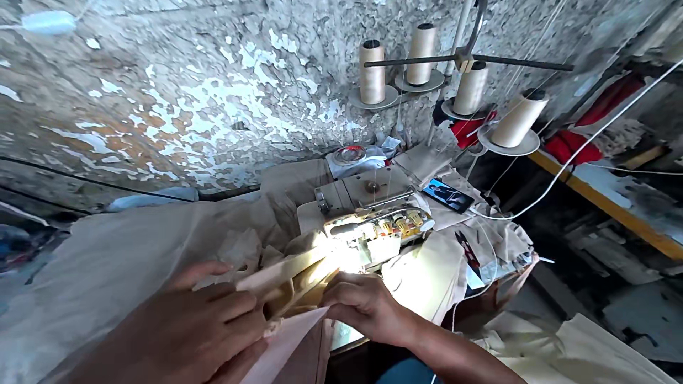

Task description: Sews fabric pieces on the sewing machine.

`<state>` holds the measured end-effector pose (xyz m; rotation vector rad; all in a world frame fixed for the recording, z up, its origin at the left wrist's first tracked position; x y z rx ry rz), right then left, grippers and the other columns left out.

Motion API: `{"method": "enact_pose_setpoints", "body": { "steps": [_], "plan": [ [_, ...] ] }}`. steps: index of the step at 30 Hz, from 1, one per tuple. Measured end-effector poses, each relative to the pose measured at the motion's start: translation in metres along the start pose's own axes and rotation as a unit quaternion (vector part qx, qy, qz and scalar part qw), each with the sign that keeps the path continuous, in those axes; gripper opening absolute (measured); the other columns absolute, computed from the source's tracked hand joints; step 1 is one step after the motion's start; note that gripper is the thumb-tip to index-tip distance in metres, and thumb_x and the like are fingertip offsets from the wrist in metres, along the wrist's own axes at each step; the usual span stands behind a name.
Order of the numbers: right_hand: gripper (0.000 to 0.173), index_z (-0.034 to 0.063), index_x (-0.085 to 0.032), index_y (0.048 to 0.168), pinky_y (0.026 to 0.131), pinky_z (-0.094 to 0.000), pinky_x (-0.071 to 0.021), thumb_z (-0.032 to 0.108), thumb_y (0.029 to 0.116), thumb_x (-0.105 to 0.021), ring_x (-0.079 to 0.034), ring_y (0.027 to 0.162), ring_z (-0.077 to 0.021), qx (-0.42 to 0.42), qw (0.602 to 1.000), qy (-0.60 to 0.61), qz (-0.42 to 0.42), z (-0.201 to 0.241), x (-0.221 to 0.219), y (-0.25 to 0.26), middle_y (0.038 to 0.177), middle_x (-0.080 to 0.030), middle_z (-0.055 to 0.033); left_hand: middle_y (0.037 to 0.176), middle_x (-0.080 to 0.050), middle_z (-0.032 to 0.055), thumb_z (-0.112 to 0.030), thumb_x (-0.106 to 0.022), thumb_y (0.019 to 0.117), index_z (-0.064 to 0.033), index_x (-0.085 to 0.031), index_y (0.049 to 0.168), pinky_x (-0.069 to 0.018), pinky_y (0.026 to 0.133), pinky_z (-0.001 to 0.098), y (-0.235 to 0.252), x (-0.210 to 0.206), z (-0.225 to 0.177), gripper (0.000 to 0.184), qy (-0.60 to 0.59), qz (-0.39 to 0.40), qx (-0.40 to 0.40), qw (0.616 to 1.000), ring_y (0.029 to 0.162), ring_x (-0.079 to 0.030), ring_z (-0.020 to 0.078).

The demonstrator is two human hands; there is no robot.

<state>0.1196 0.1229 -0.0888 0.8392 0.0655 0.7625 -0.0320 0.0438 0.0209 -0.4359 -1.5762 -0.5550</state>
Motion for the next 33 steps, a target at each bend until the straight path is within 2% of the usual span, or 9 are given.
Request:
{"method": "enact_pose_setpoints", "body": {
  "steps": [4,6,8,11,15,22,25,29,33],
  "plan": [
    [0.018,-0.0034,-0.071,0.094,0.075,-0.0235,-0.0553,0.013,0.0992,-0.065,-0.069,0.086,-0.0137,-0.009,1.000,-0.008,0.009,-0.009,0.004,0.000,0.091,-0.072,-0.0141,0.067,-0.056,0.0058,-0.028,-0.054,0.1043,-0.0097,-0.053,0.068,-0.0373,0.111,0.0403,0.008,-0.002,0.000,0.041,-0.201,-0.072,-0.057,0.975,0.075,-0.062,0.0169],
    [0.017,0.0005,-0.073,0.093,0.073,-0.0279,-0.0573,0.015,0.0982,-0.065,-0.071,0.085,-0.0142,-0.022,0.998,-0.066,0.006,-0.026,0.009,-0.003,0.093,-0.075,-0.0112,0.069,-0.055,0.0040,-0.025,-0.056,0.1044,-0.0083,-0.051,0.069,-0.0386,0.114,0.0338,0.013,-0.005,-0.003,0.039,-0.305,-0.088,-0.064,0.946,0.080,-0.062,0.0118],
    [0.018,0.0040,-0.075,0.094,0.064,-0.0348,-0.0568,0.019,0.0969,-0.066,-0.070,0.073,-0.0165,-0.066,0.986,-0.153,0.007,-0.051,0.016,-0.011,0.092,-0.076,-0.0091,0.070,-0.056,-0.0021,-0.023,-0.058,0.1038,-0.0100,-0.051,0.070,-0.0469,0.109,0.0298,0.012,-0.009,0.001,0.037,-0.370,-0.101,-0.040,0.923,0.084,-0.064,0.0037],
    [0.021,0.0046,-0.078,0.097,0.064,-0.0457,-0.0560,0.023,0.0956,-0.067,-0.068,0.068,-0.0241,-0.137,0.969,-0.204,0.022,-0.081,0.022,-0.025,0.086,-0.075,-0.0115,0.072,-0.059,-0.0046,-0.021,-0.059,0.1029,-0.0097,-0.053,0.070,-0.0529,0.101,0.0276,0.011,-0.011,0.006,0.035,-0.404,-0.104,-0.013,0.908,0.085,-0.065,0.0005],
    [0.020,0.0021,-0.077,0.094,0.063,-0.0380,-0.0536,0.019,0.0953,-0.065,-0.064,0.064,-0.0181,-0.149,0.973,-0.176,-0.011,-0.089,0.023,-0.031,0.077,-0.072,-0.0105,0.071,-0.058,-0.0049,-0.021,-0.058,0.1027,-0.0091,-0.055,0.071,-0.0542,0.092,0.0222,0.010,-0.011,0.010,0.034,-0.408,-0.093,-0.012,0.908,0.079,-0.062,-0.0010],
    [0.025,-0.0008,-0.076,0.098,0.063,-0.0362,-0.0506,0.022,0.0959,-0.066,-0.059,0.061,-0.0164,-0.210,0.964,-0.161,0.003,-0.097,0.028,-0.029,0.074,-0.068,-0.0100,0.071,-0.061,-0.0092,-0.024,-0.060,0.1009,-0.0115,-0.061,0.072,-0.0529,0.077,0.0123,0.014,-0.012,0.014,0.031,-0.453,-0.106,0.024,0.885,0.077,-0.061,-0.0061],
    [0.026,-0.0019,-0.075,0.098,0.063,-0.0385,-0.0513,0.022,0.0966,-0.065,-0.060,0.062,-0.0190,-0.200,0.966,-0.165,0.006,-0.097,0.028,-0.028,0.076,-0.069,-0.0120,0.067,-0.057,-0.0120,-0.024,-0.063,0.0973,-0.0138,-0.063,0.070,-0.0445,0.063,0.0062,0.016,-0.015,0.016,0.029,-0.476,-0.118,0.060,0.869,0.069,-0.055,-0.0103],
    [0.025,0.0016,-0.076,0.096,0.060,-0.0406,-0.0527,0.024,0.0960,-0.066,-0.063,0.061,-0.0201,-0.135,0.974,-0.182,0.003,-0.085,0.021,-0.026,0.076,-0.071,-0.0108,0.064,-0.057,-0.0133,-0.022,-0.067,0.0903,-0.0160,-0.062,0.065,-0.0441,0.060,0.0061,0.015,-0.015,0.020,0.026,-0.483,-0.147,0.105,0.857,0.065,-0.054,-0.0104],
    [0.020,0.0044,-0.075,0.093,0.063,-0.0321,-0.0557,0.020,0.0979,-0.064,-0.068,0.071,-0.0144,-0.079,0.986,-0.146,-0.017,-0.067,0.017,-0.019,0.090,-0.075,-0.0087,0.063,-0.053,-0.0124,-0.022,-0.066,0.0934,-0.0140,-0.060,0.066,-0.0403,0.058,0.0053,0.018,-0.015,0.017,0.029,-0.488,-0.124,0.077,0.861,0.064,-0.051,-0.0108]
  ]
}}
Point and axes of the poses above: each hand's wrist, its own y-axis towards the middle knuckle, its own x-axis out of the back of the hand, z = x × y, the point moved 6 cm from there along y, towards the middle knuckle
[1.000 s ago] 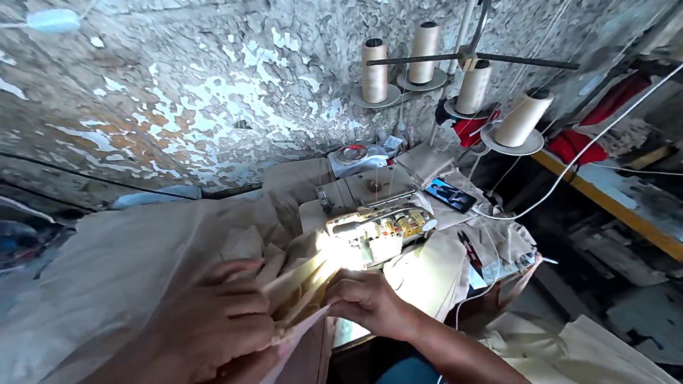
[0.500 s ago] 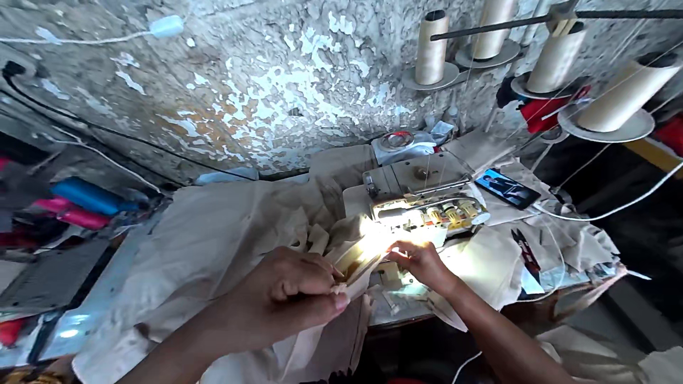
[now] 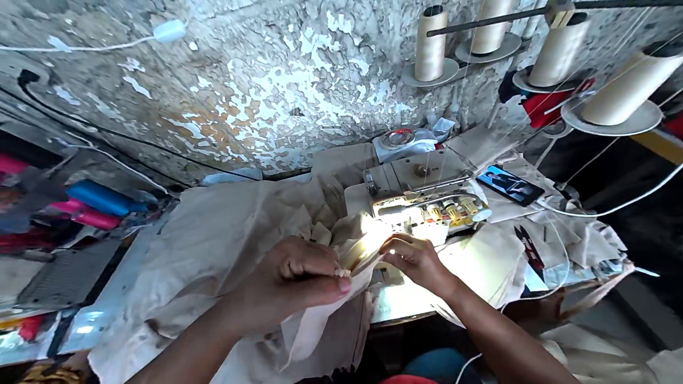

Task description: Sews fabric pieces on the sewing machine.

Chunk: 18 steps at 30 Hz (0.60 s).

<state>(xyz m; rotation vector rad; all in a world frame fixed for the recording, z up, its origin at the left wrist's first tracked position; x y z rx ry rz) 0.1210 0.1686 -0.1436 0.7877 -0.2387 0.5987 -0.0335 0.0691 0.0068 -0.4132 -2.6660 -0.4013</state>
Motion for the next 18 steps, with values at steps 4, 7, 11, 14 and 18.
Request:
{"method": "enact_pose_setpoints", "body": {
  "steps": [4,7,11,14,18],
  "plan": [
    [0.021,0.0038,-0.076,0.093,0.063,-0.0266,-0.0521,0.021,0.0966,-0.065,-0.064,0.068,-0.0107,-0.046,0.999,0.006,-0.011,-0.010,0.006,-0.004,0.086,-0.074,-0.0083,0.065,-0.056,-0.0125,-0.020,-0.066,0.0919,-0.0140,-0.062,0.066,-0.0423,0.060,0.0053,-0.001,0.001,0.002,0.027,-0.006,0.000,0.001,1.000,0.066,-0.053,-0.0111],
    [0.021,0.0005,-0.077,0.096,0.066,-0.0428,-0.0553,0.020,0.0944,-0.068,-0.068,0.069,-0.0237,-0.093,0.995,-0.032,0.013,-0.017,0.007,-0.003,0.082,-0.073,-0.0139,0.064,-0.055,-0.0123,-0.020,-0.067,0.0913,-0.0139,-0.059,0.065,-0.0422,0.059,0.0051,0.002,0.000,0.000,0.028,-0.010,-0.002,-0.006,1.000,0.065,-0.052,-0.0108],
    [0.024,-0.0013,-0.075,0.098,0.064,-0.0369,-0.0495,0.021,0.0943,-0.069,-0.057,0.063,-0.0162,-0.152,0.986,-0.005,0.061,-0.027,0.007,0.002,0.076,-0.068,-0.0102,0.064,-0.056,-0.0113,-0.021,-0.066,0.0921,-0.0132,-0.059,0.064,-0.0429,0.059,0.0059,0.004,-0.001,-0.001,0.029,-0.011,0.011,-0.009,1.000,0.066,-0.054,-0.0097],
    [0.025,-0.0022,-0.072,0.107,0.065,-0.0266,-0.0473,0.019,0.0949,-0.071,-0.054,0.066,-0.0085,-0.201,0.975,0.022,0.092,-0.030,0.006,0.007,0.081,-0.067,-0.0069,0.065,-0.054,-0.0111,-0.022,-0.065,0.0939,-0.0125,-0.057,0.065,-0.0411,0.059,0.0055,0.006,-0.004,-0.003,0.031,-0.006,0.028,-0.019,0.999,0.066,-0.052,-0.0102],
    [0.022,-0.0024,-0.077,0.104,0.084,-0.0407,-0.0540,0.017,0.0968,-0.069,-0.069,0.086,-0.0213,-0.214,0.969,0.022,0.125,-0.027,0.006,0.011,0.093,-0.075,-0.0156,0.067,-0.056,-0.0107,-0.020,-0.064,0.0938,-0.0112,-0.060,0.068,-0.0419,0.060,0.0051,0.008,-0.005,-0.006,0.028,-0.004,0.038,-0.030,0.999,0.068,-0.053,-0.0101]
  ]
}}
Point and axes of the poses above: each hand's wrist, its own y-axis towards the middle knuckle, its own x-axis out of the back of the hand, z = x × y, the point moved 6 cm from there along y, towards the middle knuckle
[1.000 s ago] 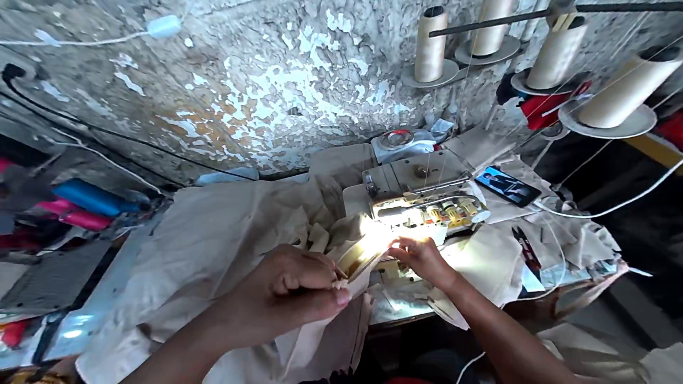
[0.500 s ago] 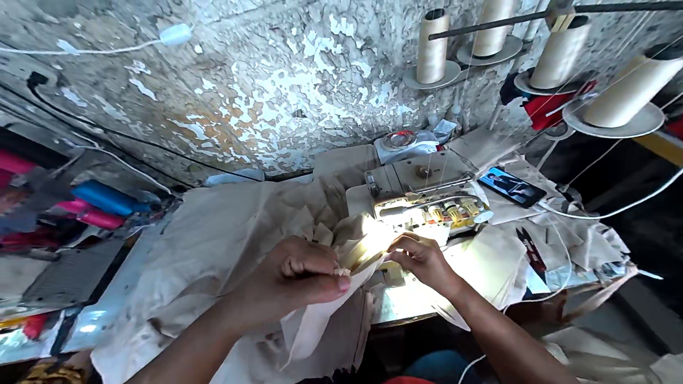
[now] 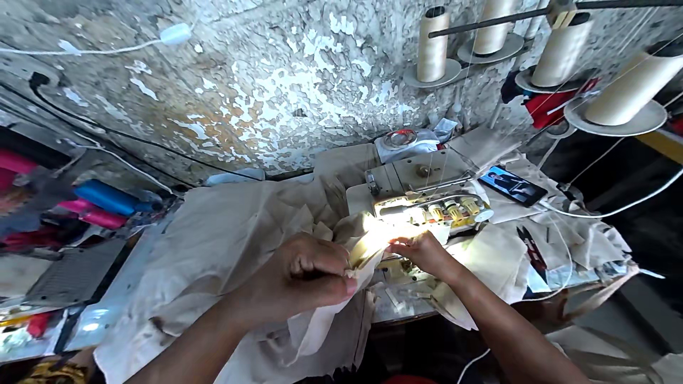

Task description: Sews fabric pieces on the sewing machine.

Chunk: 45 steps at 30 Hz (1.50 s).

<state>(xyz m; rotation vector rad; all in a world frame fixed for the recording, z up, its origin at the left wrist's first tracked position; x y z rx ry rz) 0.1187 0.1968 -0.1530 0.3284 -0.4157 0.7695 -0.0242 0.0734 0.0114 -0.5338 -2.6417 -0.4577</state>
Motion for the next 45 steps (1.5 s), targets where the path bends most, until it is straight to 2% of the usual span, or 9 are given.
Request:
{"method": "enact_pose_setpoints", "body": {
  "steps": [2,5,9,13,17,23,28,34,45],
  "plan": [
    [0.024,-0.0021,-0.078,0.103,0.087,-0.0407,-0.0543,0.019,0.0978,-0.068,-0.070,0.089,-0.0212,-0.007,1.000,0.006,0.014,-0.005,0.001,-0.004,0.094,-0.075,-0.0163,0.069,-0.056,-0.0110,-0.022,-0.062,0.0954,-0.0118,-0.060,0.069,-0.0424,0.060,0.0053,0.002,0.002,-0.001,0.029,0.005,0.015,-0.001,1.000,0.069,-0.053,-0.0099],
    [0.029,-0.0049,-0.072,0.104,0.068,-0.0215,-0.0452,0.022,0.1001,-0.063,-0.052,0.068,-0.0024,-0.023,0.996,0.066,0.049,-0.023,-0.006,-0.014,0.078,-0.065,-0.0045,0.066,-0.053,-0.0106,-0.020,-0.062,0.0951,-0.0121,-0.058,0.066,-0.0395,0.055,0.0066,0.008,0.007,-0.004,0.030,0.048,0.032,0.002,0.998,0.063,-0.049,-0.0086],
    [0.015,-0.0035,-0.073,0.097,0.071,-0.0109,-0.0492,0.010,0.0906,-0.072,-0.058,0.074,0.0084,-0.002,0.977,0.212,0.006,-0.046,-0.020,-0.025,0.085,-0.069,0.0027,0.059,-0.052,-0.0116,-0.020,-0.068,0.0930,-0.0144,-0.064,0.067,-0.0373,0.045,0.0076,0.018,0.006,-0.007,0.027,0.152,0.015,0.057,0.987,0.051,-0.046,-0.0081],
    [0.005,0.0046,-0.074,0.083,0.072,-0.0118,-0.0514,0.004,0.0874,-0.072,-0.060,0.075,0.0084,-0.022,0.960,0.278,-0.021,-0.052,-0.030,-0.038,0.082,-0.069,0.0093,0.058,-0.051,-0.0126,-0.021,-0.068,0.0929,-0.0145,-0.065,0.068,-0.0358,0.045,0.0083,0.024,-0.006,-0.003,0.026,0.148,0.043,0.133,0.979,0.051,-0.046,-0.0093],
    [0.007,0.0055,-0.074,0.082,0.073,-0.0118,-0.0513,0.003,0.0877,-0.071,-0.060,0.075,0.0092,-0.026,0.957,0.287,-0.028,-0.058,-0.036,-0.044,0.081,-0.069,0.0110,0.057,-0.050,-0.0161,-0.018,-0.066,0.0966,-0.0165,-0.063,0.072,-0.0329,0.043,0.0083,0.026,-0.021,0.010,0.024,0.040,0.100,0.229,0.968,0.048,-0.043,-0.0106],
    [0.007,0.0027,-0.075,0.084,0.078,-0.0108,-0.0498,0.004,0.0881,-0.070,-0.059,0.082,0.0092,0.019,0.964,0.265,-0.019,-0.059,-0.034,-0.038,0.089,-0.069,0.0072,0.059,-0.050,-0.0159,-0.019,-0.066,0.0972,-0.0139,-0.064,0.074,-0.0331,0.046,0.0082,0.029,-0.032,0.015,0.024,0.039,0.122,0.233,0.964,0.051,-0.044,-0.0113],
    [0.008,-0.0012,-0.077,0.090,0.087,-0.0134,-0.0520,0.001,0.0885,-0.069,-0.063,0.094,0.0064,0.079,0.960,0.268,0.013,-0.059,-0.034,-0.039,0.100,-0.073,0.0010,0.063,-0.049,-0.0106,-0.020,-0.063,0.0994,-0.0069,-0.064,0.075,-0.0293,0.049,0.0108,0.031,-0.049,0.027,0.028,0.056,0.170,0.225,0.958,0.055,-0.041,-0.0086],
    [0.009,-0.0006,-0.077,0.093,0.089,-0.0142,-0.0520,0.001,0.0892,-0.069,-0.063,0.096,0.0067,0.081,0.953,0.292,0.020,-0.057,-0.037,-0.047,0.101,-0.074,0.0026,0.064,-0.051,-0.0031,-0.023,-0.062,0.1015,-0.0007,-0.065,0.080,-0.0319,0.052,0.0177,0.032,-0.060,0.044,0.031,0.095,0.217,0.242,0.941,0.056,-0.042,-0.0005],
    [0.007,-0.0003,-0.077,0.090,0.087,-0.0133,-0.0520,0.003,0.0895,-0.070,-0.063,0.093,0.0076,0.059,0.954,0.293,0.020,-0.061,-0.039,-0.044,0.097,-0.073,0.0033,0.066,-0.052,0.0039,-0.026,-0.061,0.1025,0.0015,-0.064,0.081,-0.0373,0.059,0.0299,0.037,-0.065,0.076,0.035,0.157,0.240,0.260,0.922,0.060,-0.045,0.0107]
  ]
}}
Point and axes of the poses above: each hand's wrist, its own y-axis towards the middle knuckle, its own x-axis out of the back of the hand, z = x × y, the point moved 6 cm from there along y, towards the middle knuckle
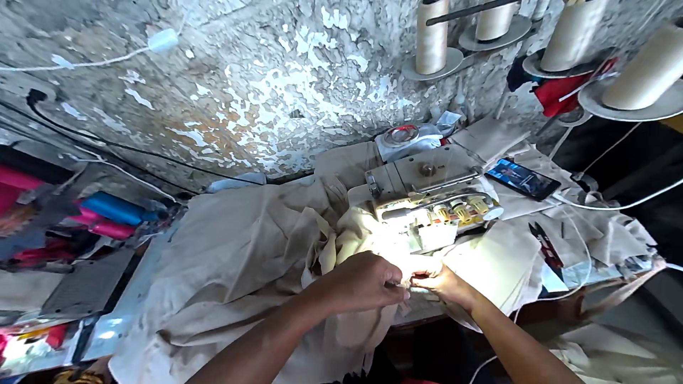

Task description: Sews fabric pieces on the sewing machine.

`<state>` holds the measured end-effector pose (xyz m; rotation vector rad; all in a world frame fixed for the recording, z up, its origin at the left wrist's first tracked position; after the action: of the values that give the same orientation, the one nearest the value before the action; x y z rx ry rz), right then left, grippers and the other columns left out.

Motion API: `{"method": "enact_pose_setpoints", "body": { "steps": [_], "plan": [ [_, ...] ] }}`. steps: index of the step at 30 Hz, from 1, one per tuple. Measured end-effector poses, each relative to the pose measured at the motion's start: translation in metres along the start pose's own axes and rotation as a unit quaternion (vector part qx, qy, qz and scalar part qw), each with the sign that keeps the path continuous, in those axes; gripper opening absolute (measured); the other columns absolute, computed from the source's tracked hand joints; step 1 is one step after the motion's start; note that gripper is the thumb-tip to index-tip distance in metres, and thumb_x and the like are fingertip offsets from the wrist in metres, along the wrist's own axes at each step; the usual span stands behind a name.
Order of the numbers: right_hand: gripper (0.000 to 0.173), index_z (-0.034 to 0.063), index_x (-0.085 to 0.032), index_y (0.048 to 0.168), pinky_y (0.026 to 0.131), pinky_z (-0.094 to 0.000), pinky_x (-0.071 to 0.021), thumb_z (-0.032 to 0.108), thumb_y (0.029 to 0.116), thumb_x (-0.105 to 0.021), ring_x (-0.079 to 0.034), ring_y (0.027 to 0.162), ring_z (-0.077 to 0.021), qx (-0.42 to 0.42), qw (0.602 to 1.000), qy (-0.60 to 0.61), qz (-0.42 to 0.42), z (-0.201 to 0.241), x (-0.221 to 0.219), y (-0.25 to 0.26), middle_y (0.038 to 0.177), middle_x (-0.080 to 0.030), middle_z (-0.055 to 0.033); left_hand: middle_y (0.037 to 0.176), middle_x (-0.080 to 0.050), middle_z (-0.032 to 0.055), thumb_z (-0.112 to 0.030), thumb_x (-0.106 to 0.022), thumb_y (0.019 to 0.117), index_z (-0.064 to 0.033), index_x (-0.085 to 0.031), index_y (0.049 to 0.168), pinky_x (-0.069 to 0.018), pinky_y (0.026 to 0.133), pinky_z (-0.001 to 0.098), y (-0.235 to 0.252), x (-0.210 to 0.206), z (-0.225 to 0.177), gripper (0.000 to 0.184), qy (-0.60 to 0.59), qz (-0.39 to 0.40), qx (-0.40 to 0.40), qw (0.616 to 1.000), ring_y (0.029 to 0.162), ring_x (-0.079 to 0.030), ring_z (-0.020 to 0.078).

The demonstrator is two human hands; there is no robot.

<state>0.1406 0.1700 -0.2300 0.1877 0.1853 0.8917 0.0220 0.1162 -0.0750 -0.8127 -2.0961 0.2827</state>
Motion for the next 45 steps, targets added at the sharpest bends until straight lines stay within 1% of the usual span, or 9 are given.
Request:
{"method": "enact_pose_setpoints", "body": {
  "steps": [4,10,14,27,31,36,39,42,45],
  "plan": [
    [0.007,-0.0015,-0.076,0.088,0.089,-0.0145,-0.0519,0.001,0.0889,-0.070,-0.063,0.094,0.0068,0.011,1.000,0.000,-0.006,-0.004,-0.001,-0.001,0.096,-0.073,0.0020,0.071,-0.057,0.0102,-0.026,-0.060,0.1031,0.0040,-0.065,0.085,-0.0411,0.064,0.0370,0.009,-0.003,0.007,0.035,0.025,0.013,0.010,1.000,0.066,-0.051,0.0178],
    [0.009,-0.0017,-0.076,0.090,0.088,-0.0143,-0.0519,0.003,0.0902,-0.068,-0.063,0.094,0.0060,0.009,0.999,-0.022,-0.022,-0.005,0.002,0.005,0.097,-0.073,0.0006,0.067,-0.051,0.0045,-0.028,-0.056,0.1048,0.0005,-0.063,0.081,-0.0371,0.060,0.0339,0.019,0.003,0.022,0.037,0.026,-0.023,0.033,0.999,0.063,-0.045,0.0138],
    [0.013,-0.0030,-0.075,0.093,0.086,-0.0130,-0.0506,0.008,0.0931,-0.068,-0.062,0.092,0.0061,-0.014,0.998,-0.053,-0.021,-0.001,0.002,0.008,0.097,-0.072,-0.0024,0.067,-0.053,0.0061,-0.024,-0.058,0.1030,-0.0014,-0.066,0.080,-0.0395,0.063,0.0399,0.020,0.021,0.033,0.033,0.074,-0.067,0.079,0.992,0.065,-0.050,0.0182],
    [0.014,0.0004,-0.073,0.095,0.069,-0.0098,-0.0472,0.007,0.0973,-0.061,-0.055,0.074,0.0097,-0.073,0.997,0.016,-0.034,0.006,-0.003,0.002,0.088,-0.066,0.0089,0.067,-0.053,0.0002,-0.030,-0.063,0.1013,-0.0029,-0.066,0.081,-0.0385,0.063,0.0346,0.039,0.014,0.030,0.034,0.037,-0.018,0.060,0.997,0.063,-0.047,0.0110],
    [0.008,0.0024,-0.072,0.096,0.063,-0.0088,-0.0467,0.007,0.0905,-0.070,-0.056,0.068,0.0104,-0.052,0.996,0.015,-0.068,0.012,-0.003,0.013,0.083,-0.068,0.0109,0.064,-0.048,-0.0048,-0.026,-0.065,0.1003,-0.0055,-0.063,0.077,-0.0358,0.059,0.0258,0.032,0.024,0.033,0.031,-0.019,-0.049,0.070,0.996,0.060,-0.042,0.0045],
    [0.016,-0.0014,-0.077,0.092,0.074,-0.0100,-0.0508,0.015,0.0922,-0.074,-0.060,0.076,0.0104,0.018,0.993,-0.080,-0.081,0.014,-0.001,0.018,0.085,-0.073,0.0024,0.063,-0.052,-0.0019,-0.031,-0.070,0.0971,-0.0064,-0.064,0.074,-0.0386,0.061,0.0309,0.027,0.035,0.046,0.035,-0.004,-0.085,0.101,0.991,0.061,-0.046,0.0082],
    [0.012,-0.0048,-0.076,0.094,0.081,-0.0095,-0.0522,0.005,0.0935,-0.069,-0.064,0.084,0.0098,0.012,0.996,-0.055,-0.066,0.013,-0.001,0.010,0.090,-0.074,-0.0002,0.072,-0.058,-0.0023,-0.023,-0.068,0.0981,-0.0033,-0.069,0.088,-0.0424,0.064,0.0262,0.026,0.025,0.039,0.022,-0.054,-0.022,0.090,0.994,0.066,-0.050,0.0038],
    [0.011,-0.0071,-0.074,0.095,0.086,-0.0107,-0.0515,0.000,0.0932,-0.066,-0.063,0.089,0.0093,0.018,0.998,-0.043,-0.045,0.006,0.000,0.000,0.095,-0.074,-0.0015,0.072,-0.056,-0.0032,-0.021,-0.065,0.0996,-0.0024,-0.068,0.091,-0.0380,0.060,0.0225,0.029,0.009,0.027,0.021,-0.069,0.035,0.071,0.995,0.063,-0.046,0.0018],
    [0.009,-0.0048,-0.075,0.092,0.088,-0.0130,-0.0514,0.002,0.0915,-0.068,-0.062,0.093,0.0071,0.017,0.999,-0.035,-0.032,-0.001,0.001,-0.005,0.097,-0.072,-0.0009,0.074,-0.055,0.0009,-0.023,-0.065,0.1001,-0.0009,-0.067,0.091,-0.0374,0.062,0.0286,0.035,0.001,0.023,0.024,-0.027,0.067,0.070,0.995,0.066,-0.045,0.0075]
  ]
}}
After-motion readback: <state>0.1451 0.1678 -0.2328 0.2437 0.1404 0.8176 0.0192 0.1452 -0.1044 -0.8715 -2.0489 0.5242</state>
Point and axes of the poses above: each hand's wrist, its own y-axis towards the middle knuckle, its own x-axis out of the back of the hand, z = x × y, the point moved 6 cm from there along y, towards the middle knuckle
